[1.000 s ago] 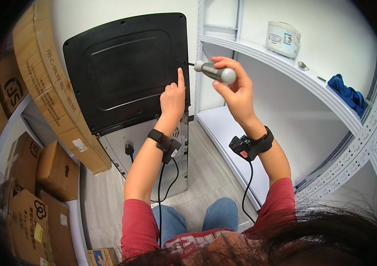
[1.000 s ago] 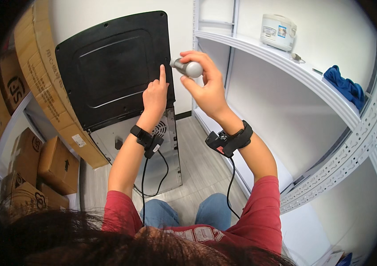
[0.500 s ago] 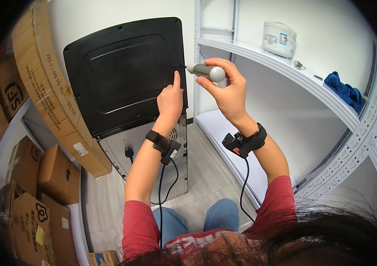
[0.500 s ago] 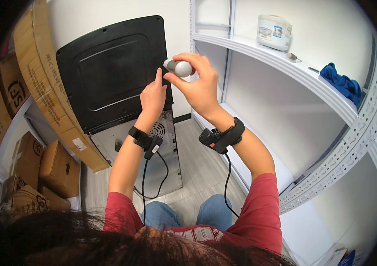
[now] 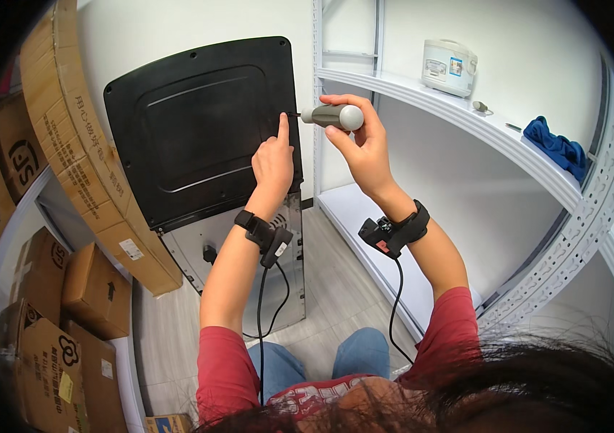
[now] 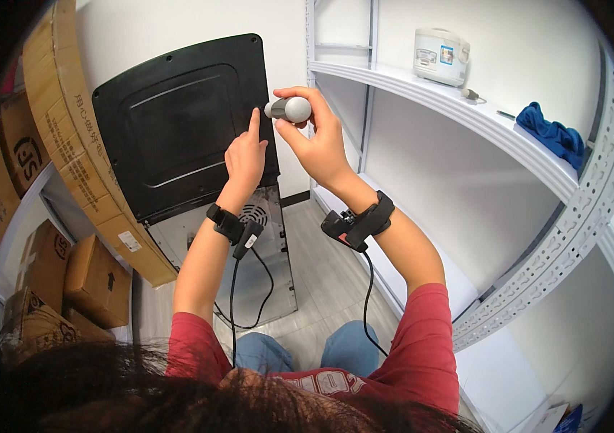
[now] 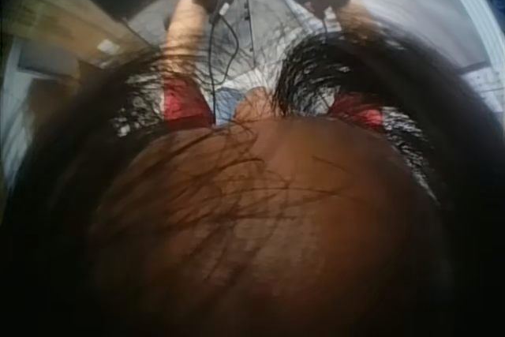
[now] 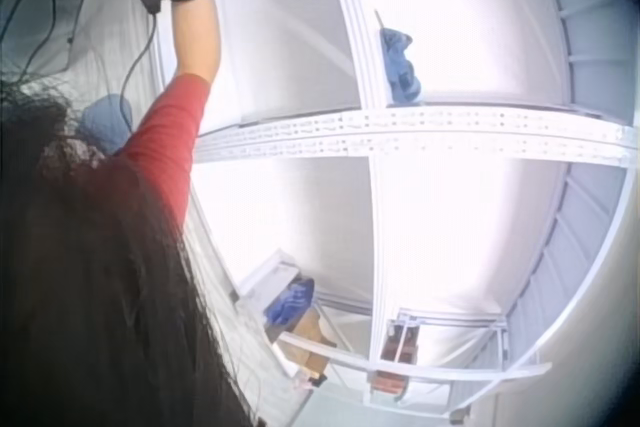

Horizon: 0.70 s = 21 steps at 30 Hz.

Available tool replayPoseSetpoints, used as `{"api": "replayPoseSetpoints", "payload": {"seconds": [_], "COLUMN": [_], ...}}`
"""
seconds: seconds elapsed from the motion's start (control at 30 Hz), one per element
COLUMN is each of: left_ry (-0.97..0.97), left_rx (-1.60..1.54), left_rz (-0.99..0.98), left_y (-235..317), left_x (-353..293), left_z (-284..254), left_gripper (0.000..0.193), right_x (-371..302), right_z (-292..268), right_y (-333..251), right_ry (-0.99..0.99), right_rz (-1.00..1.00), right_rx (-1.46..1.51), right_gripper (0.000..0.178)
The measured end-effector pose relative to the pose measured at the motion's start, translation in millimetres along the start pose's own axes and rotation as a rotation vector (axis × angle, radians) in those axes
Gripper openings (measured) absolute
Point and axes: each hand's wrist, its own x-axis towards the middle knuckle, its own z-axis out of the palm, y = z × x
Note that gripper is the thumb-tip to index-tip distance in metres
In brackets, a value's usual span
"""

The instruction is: The person uses a screwdriver to remove screws from the back panel of a black electronic device. After removing the screws, the person detaches the back panel and sets it aside.

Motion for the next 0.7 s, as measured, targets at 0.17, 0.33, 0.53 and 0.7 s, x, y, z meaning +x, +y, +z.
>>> {"api": "replayPoseSetpoints", "payload": {"seconds": [0.17, 0.33, 0.53, 0.7], "left_ry": [0.024, 0.013, 0.006, -0.001], "left_rx": [0.013, 0.031, 0.047, 0.056], "left_rz": [0.030, 0.028, 0.034, 0.031], "left_y": [-1.7, -3.5, -0.9, -2.0], "left_x": [-0.6, -1.4, -1.0, -0.8], "left_z": [2.3, 1.7, 0.7, 1.5], "left_gripper": [0.069, 0.068, 0.068, 0.069], "right_x": [-2.8, 4.0, 2.6, 4.4], "right_z": [10.9, 2.3, 1.0, 0.2], "right_y": [6.8, 3.9, -0.3, -9.1], "right_ry": [0.138, 0.038, 0.107, 0.088], "right_rz": [-0.011, -0.118, -0.030, 0.126], "right_rx": [0.015, -0.285, -0.202, -0.080], "right_gripper": [0.034, 0.035, 0.038, 0.035]}}
